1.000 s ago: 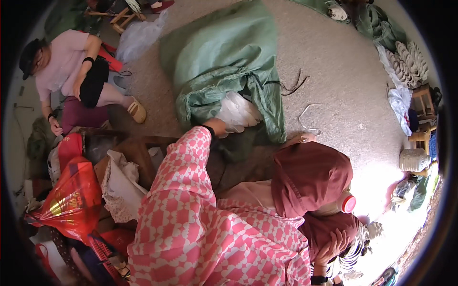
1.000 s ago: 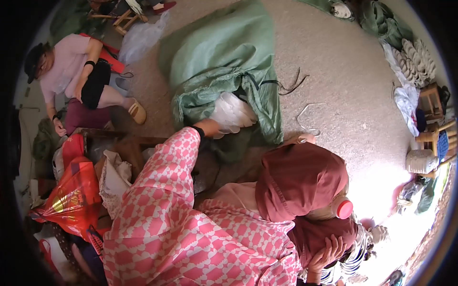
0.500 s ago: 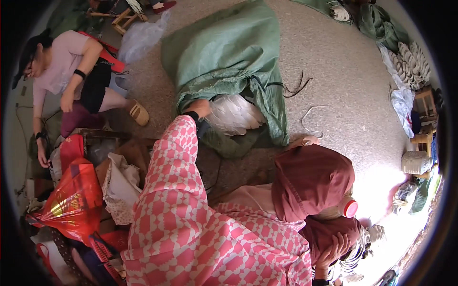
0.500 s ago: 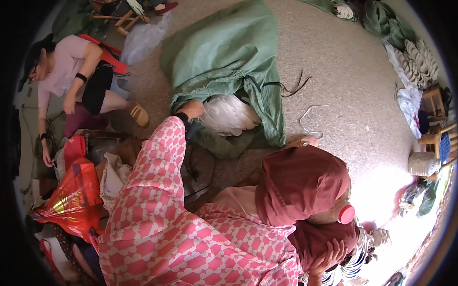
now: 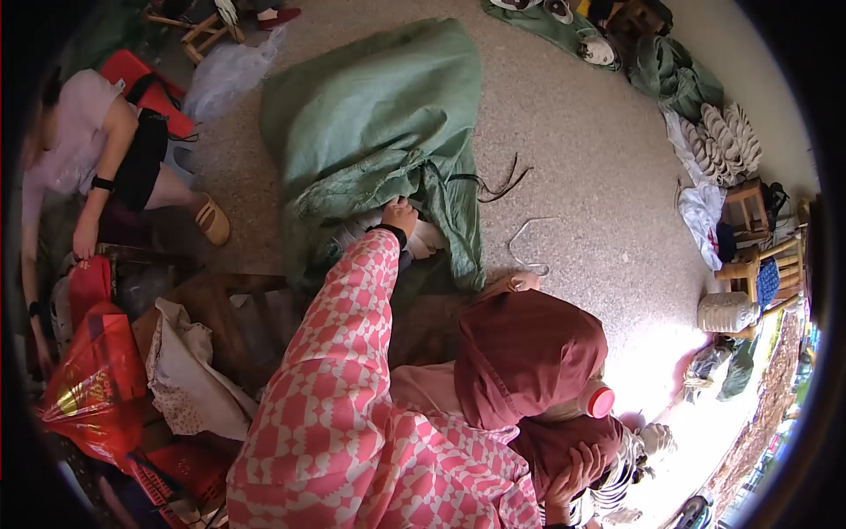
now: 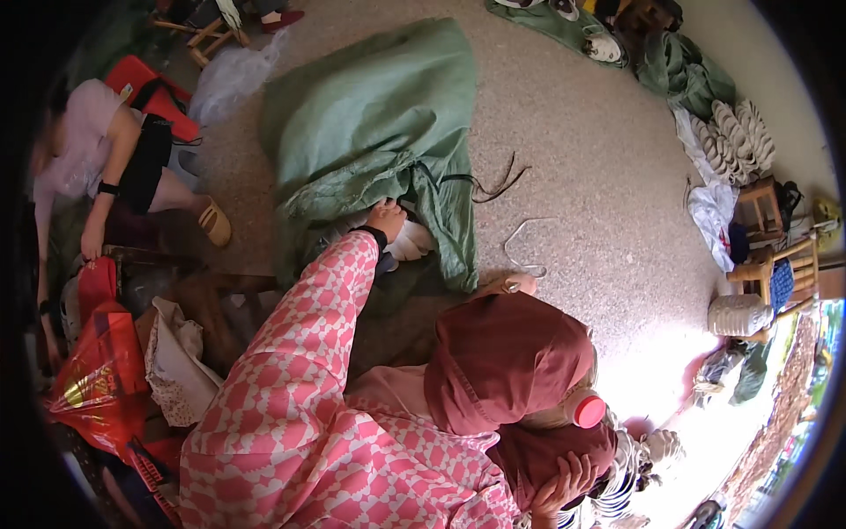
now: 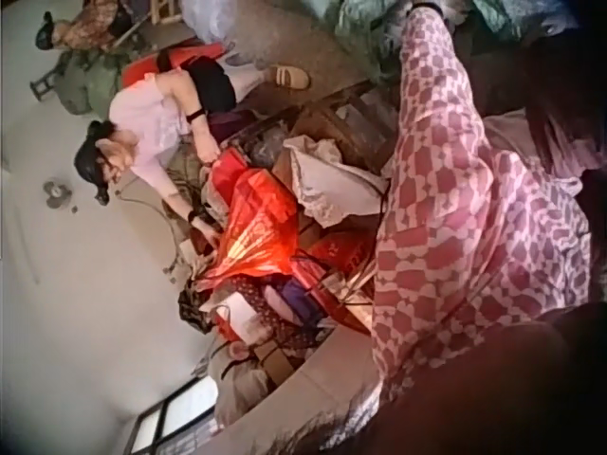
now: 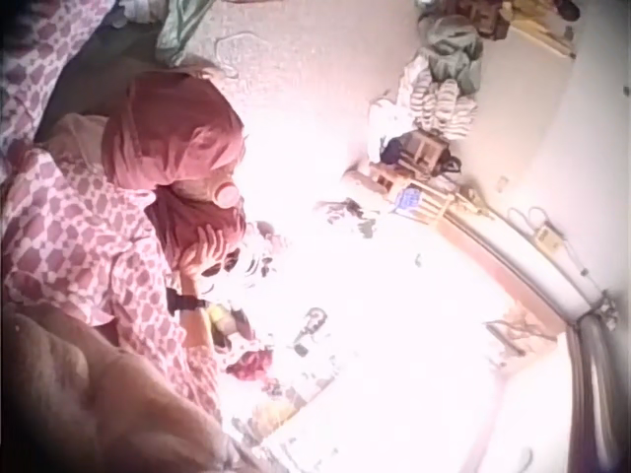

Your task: The person is sorting shoe components, lacing shoes, and organizing them in a warehouse/workshop setting.

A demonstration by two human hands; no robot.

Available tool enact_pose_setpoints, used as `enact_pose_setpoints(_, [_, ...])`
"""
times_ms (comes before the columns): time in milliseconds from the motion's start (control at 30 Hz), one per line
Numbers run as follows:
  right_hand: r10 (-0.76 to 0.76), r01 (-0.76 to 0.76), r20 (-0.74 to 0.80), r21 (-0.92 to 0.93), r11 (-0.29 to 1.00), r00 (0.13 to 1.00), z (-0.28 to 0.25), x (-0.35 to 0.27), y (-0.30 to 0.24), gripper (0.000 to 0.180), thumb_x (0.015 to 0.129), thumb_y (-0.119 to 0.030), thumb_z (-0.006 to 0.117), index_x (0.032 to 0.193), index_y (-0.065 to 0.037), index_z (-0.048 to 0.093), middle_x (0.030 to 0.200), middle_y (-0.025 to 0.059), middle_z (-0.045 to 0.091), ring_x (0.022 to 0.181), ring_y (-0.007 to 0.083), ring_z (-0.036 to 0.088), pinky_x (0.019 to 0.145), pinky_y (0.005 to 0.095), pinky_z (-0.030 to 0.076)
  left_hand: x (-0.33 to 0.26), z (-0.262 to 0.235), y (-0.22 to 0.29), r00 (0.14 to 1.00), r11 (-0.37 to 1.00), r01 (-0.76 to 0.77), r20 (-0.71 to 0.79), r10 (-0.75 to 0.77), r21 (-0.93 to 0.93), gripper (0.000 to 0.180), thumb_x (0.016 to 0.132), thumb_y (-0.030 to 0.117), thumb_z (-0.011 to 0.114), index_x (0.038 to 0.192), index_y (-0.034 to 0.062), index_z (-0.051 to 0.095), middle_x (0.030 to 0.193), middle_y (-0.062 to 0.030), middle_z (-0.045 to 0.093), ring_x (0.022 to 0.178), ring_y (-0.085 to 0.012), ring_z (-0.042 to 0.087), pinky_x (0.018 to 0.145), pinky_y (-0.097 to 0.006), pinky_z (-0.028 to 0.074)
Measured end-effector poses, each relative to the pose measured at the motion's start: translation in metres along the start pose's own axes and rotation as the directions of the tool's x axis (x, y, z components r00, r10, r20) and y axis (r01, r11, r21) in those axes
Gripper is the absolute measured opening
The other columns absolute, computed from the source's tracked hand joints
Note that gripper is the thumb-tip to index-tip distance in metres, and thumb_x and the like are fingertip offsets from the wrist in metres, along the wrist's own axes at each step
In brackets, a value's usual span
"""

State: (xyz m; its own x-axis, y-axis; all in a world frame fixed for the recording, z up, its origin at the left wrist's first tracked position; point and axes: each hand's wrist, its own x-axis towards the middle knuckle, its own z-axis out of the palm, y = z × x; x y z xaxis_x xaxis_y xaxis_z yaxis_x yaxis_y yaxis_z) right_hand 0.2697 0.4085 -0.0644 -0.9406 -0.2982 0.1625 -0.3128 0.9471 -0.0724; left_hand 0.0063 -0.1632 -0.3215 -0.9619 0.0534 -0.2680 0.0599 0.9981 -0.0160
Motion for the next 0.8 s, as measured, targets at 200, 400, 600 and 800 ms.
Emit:
enact_pose_setpoints(200, [0.005,-0.005,0.0,0.02,1.0,1.0,-0.002,0.002,-0.001,0.043,0.09,-0.033,0.033,0.102,-0.005,0.063,0.116,0.0117,0.061,0.121,0.0346,0.048,0.11,0.0554,0.023,-0.022,0.019,0.007,0.974,0.98,-0.162,0.181,0.139,0.116,0.019,0.081,0.015,0.056,0.087,0.0114,0.074,0.095,-0.0109,0.07,0.09,-0.0279,0.067,0.083,-0.042,0.046])
enact_pose_setpoints(400, [0.01,-0.01,0.0,0.03,1.0,1.0,0.001,-0.001,0.004,0.037,0.088,-0.027,0.035,0.101,-0.006,0.063,0.115,0.0111,0.061,0.122,0.0337,0.048,0.11,0.0554,0.023,-0.068,0.058,0.012,0.967,0.944,-0.256,0.07,0.247,0.207,0.019,0.081,0.018,0.056,0.077,0.0107,0.074,0.079,-0.0084,0.07,0.082,-0.0275,0.067,0.075,-0.043,0.047])
enact_pose_setpoints(600, [0.037,-0.034,-0.031,0.093,0.995,0.999,0.003,-0.002,0.006,0.034,0.085,-0.025,0.038,0.1,-0.005,0.062,0.116,0.0108,0.06,0.122,0.0338,0.048,0.11,0.0566,0.023,-0.082,-0.049,0.006,0.954,0.955,-0.221,0.159,0.254,-0.2,0.019,0.077,0.025,0.063,0.082,0.009,0.072,0.084,-0.0165,0.068,0.084,-0.0329,0.066,0.081,-0.045,0.05])
enact_pose_setpoints(800, [0.007,-0.002,-0.039,0.124,0.992,0.999,0.005,0.001,0.007,0.031,0.084,-0.021,0.04,0.099,-0.005,0.062,0.115,0.0109,0.06,0.123,0.0342,0.047,0.111,0.0564,0.022,-0.088,-0.228,0.013,0.995,0.772,-0.096,-0.086,0.054,-0.628,0.044,0.072,0.042,0.076,0.082,0.0,0.068,0.068,-0.0157,0.064,0.061,-0.0167,0.061,0.062,-0.036,0.049])
